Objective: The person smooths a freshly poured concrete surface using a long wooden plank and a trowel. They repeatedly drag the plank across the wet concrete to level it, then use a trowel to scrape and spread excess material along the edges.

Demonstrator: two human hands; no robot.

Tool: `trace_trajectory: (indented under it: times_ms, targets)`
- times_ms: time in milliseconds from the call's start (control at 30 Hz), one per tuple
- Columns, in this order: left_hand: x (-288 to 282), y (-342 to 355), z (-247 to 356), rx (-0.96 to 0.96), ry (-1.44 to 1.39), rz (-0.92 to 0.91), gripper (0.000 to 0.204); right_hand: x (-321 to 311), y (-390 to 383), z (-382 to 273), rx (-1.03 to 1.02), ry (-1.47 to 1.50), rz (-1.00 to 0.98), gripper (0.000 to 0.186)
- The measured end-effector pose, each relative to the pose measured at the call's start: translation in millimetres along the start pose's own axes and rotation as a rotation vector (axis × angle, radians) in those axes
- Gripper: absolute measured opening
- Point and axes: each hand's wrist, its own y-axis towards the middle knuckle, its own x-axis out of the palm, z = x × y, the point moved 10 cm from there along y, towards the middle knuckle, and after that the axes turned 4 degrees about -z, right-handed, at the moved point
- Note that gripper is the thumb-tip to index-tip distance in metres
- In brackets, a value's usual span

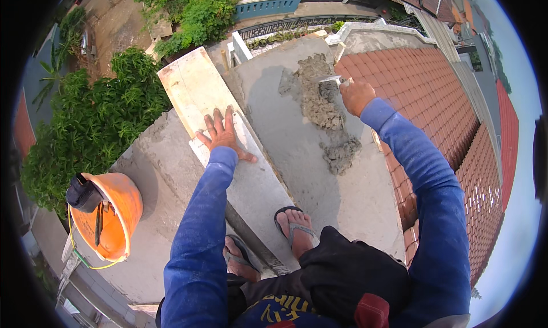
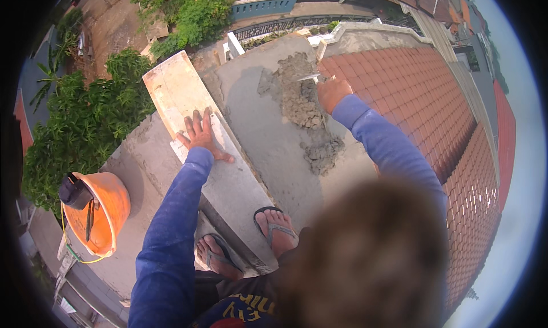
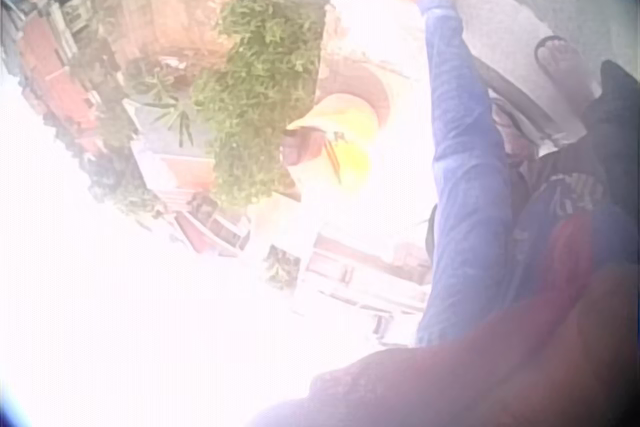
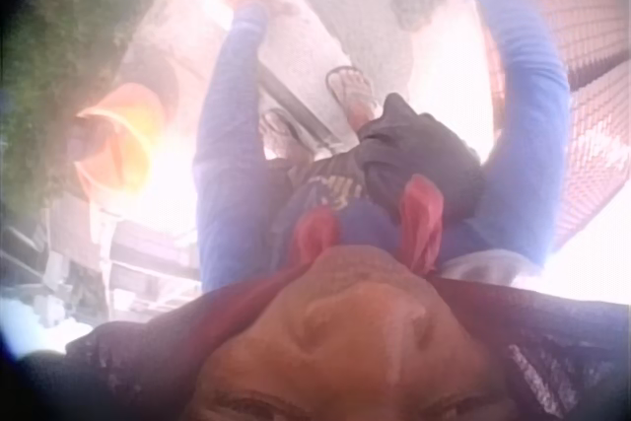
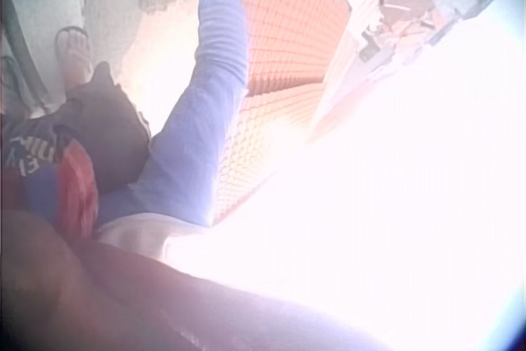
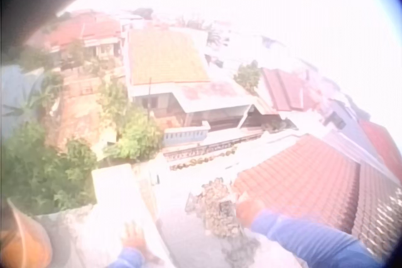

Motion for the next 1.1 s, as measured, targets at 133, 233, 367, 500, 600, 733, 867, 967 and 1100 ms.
trace_trajectory:
  times_ms: [133, 233, 367, 500, 600, 733, 867, 967, 1100]
  targets:
    - [-1, 0, 0, 0.008, 0.014, 0.018, 0.179, 7, -7, -6, -0.052, -0.082, -0.151, 0.021]
    - [2, 2, 0, 0.002, 0.014, -0.004, 0.179, -1, -6, -5, -0.147, -0.209, -0.149, 0.023]
    - [2, 3, -1, 0.002, 0.013, -0.005, 0.179, -7, 0, 12, -0.068, -0.245, -0.087, 0.022]
    - [4, 3, -2, -0.007, 0.02, -0.022, 0.179, 14, -5, 4, -0.165, -0.158, -0.272, 0.02]
    - [3, 4, -2, -0.007, -0.001, -0.017, 0.179, 0, -4, 5, -0.125, -0.245, -0.191, 0.025]
    - [1, 2, -2, -0.001, -0.001, 0.005, 0.178, -20, 5, -11, -0.055, -0.083, -0.081, 0.026]
    - [1, -1, -1, 0.008, -0.016, 0.01, 0.178, -13, -3, -14, -0.065, -0.161, -0.173, 0.026]
    - [1, 0, -1, -0.005, -0.008, -0.004, 0.177, -13, -5, -8, -0.172, -0.215, -0.215, 0.024]
    - [0, 1, 0, -0.001, -0.01, -0.01, 0.177, -38, 5, 4, -0.035, -0.095, 0.072, 0.022]
